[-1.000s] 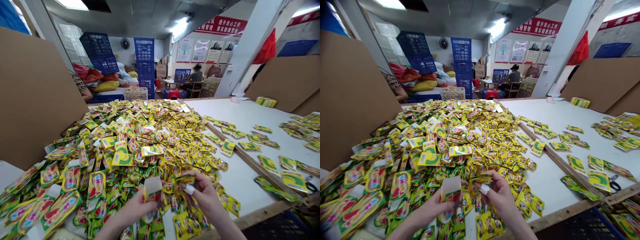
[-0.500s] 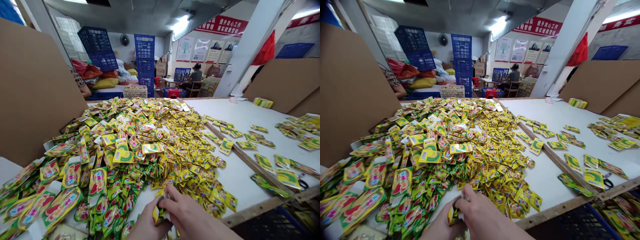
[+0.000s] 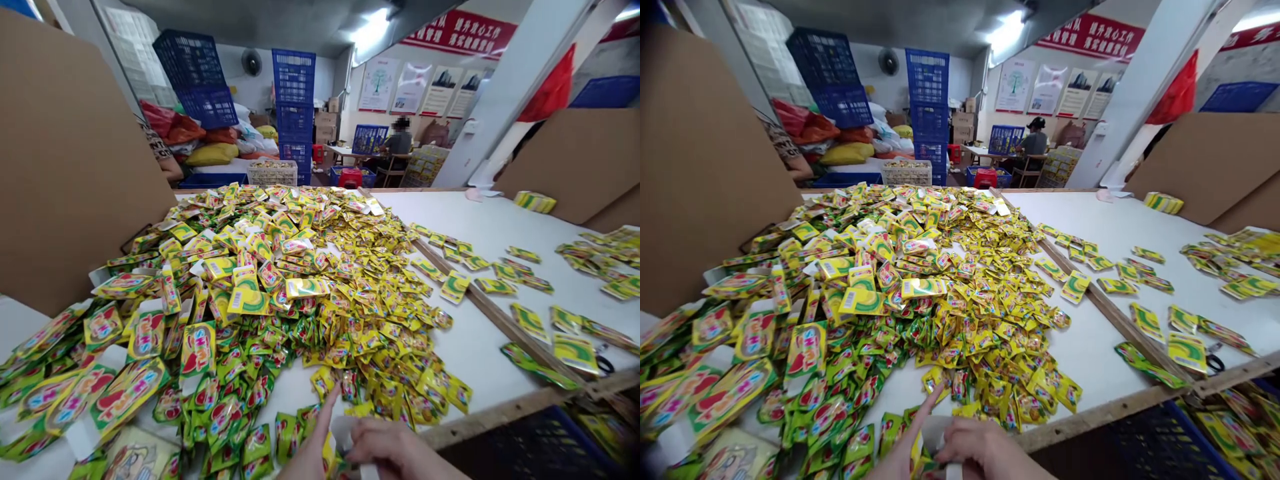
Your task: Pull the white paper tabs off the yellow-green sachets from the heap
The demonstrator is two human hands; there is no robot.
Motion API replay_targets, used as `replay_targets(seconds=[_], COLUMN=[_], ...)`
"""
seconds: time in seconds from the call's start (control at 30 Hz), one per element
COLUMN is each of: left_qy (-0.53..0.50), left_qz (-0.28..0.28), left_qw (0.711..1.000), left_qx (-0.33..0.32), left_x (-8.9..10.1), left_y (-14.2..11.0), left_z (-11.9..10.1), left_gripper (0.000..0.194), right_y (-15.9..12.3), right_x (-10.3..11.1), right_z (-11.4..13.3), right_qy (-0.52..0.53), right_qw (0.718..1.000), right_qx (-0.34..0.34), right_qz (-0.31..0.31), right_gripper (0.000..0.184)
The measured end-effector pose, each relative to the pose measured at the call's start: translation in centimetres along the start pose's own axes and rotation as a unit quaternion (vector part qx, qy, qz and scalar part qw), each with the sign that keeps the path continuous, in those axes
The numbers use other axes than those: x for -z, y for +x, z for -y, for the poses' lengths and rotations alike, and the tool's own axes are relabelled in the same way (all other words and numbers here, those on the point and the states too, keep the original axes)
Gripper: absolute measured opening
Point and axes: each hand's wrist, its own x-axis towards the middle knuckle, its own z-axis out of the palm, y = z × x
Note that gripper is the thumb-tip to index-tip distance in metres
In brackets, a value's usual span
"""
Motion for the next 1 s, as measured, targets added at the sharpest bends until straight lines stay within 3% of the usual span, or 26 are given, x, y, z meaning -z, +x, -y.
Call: replay_targets(seconds=[0.07,0.13,0.2,0.23,0.27,0.3,0.33,0.43,0.5,0.6,0.7,0.77,0.87,1.0], left_qy=[0.047,0.160,0.291,0.340,0.379,0.411,0.443,0.522,0.547,0.496,0.264,0.112,0.032,-0.025], left_qz=[0.013,-0.073,-0.208,-0.255,-0.286,-0.308,-0.319,-0.324,-0.321,-0.342,-0.426,-0.469,-0.473,-0.481], left_qw=[0.999,0.984,0.934,0.905,0.880,0.858,0.837,0.788,0.773,0.798,0.866,0.876,0.880,0.877], left_qx=[-0.005,-0.005,0.001,0.006,0.012,0.020,0.029,0.038,0.035,0.022,-0.002,-0.001,0.012,-0.002], left_x=[0.5,1.9,3.9,5.1,6.1,7.1,7.8,8.7,8.7,8.6,8.6,8.4,8.0,7.3], left_y=[0.2,-0.1,-1.0,-1.7,-2.4,-3.3,-4.2,-6.2,-6.6,-6.1,-4.9,-4.1,-2.9,-1.6], left_z=[-1.3,-2.5,-3.1,-3.1,-2.7,-2.2,-1.5,0.6,1.3,1.1,-0.1,-0.7,-1.2,-1.0], left_gripper=[0.097,0.071,0.043,0.037,0.036,0.038,0.042,0.045,0.037,0.026,0.019,0.020,0.026,0.024], right_y=[-1.1,-2.8,-4.1,-4.2,-4.0,-3.3,-2.3,2.0,4.5,6.1,5.9,5.6,5.8,6.8], right_x=[2.9,6.8,10.3,11.4,11.9,11.6,10.7,5.7,2.8,1.7,2.7,2.9,2.1,0.6], right_z=[-0.3,-1.5,-3.0,-3.8,-4.5,-5.1,-5.6,-7.0,-7.7,-8.1,-7.6,-7.1,-6.7,-6.9], right_qy=[-0.066,-0.189,-0.359,-0.437,-0.491,-0.524,-0.538,-0.498,-0.468,-0.436,-0.302,-0.133,0.049,0.108], right_qw=[0.995,0.959,0.864,0.806,0.770,0.761,0.776,0.860,0.883,0.898,0.948,0.979,0.973,0.965], right_qx=[-0.016,-0.042,-0.123,-0.179,-0.195,-0.188,-0.157,-0.035,-0.018,-0.018,-0.021,-0.058,-0.110,-0.116], right_qz=[-0.069,-0.206,-0.330,-0.356,-0.358,-0.334,-0.289,-0.104,-0.047,-0.054,-0.100,-0.147,-0.197,-0.209], right_gripper=[0.026,0.028,0.027,0.033,0.039,0.044,0.045,0.044,0.040,0.030,0.029,0.024,0.017,0.014])
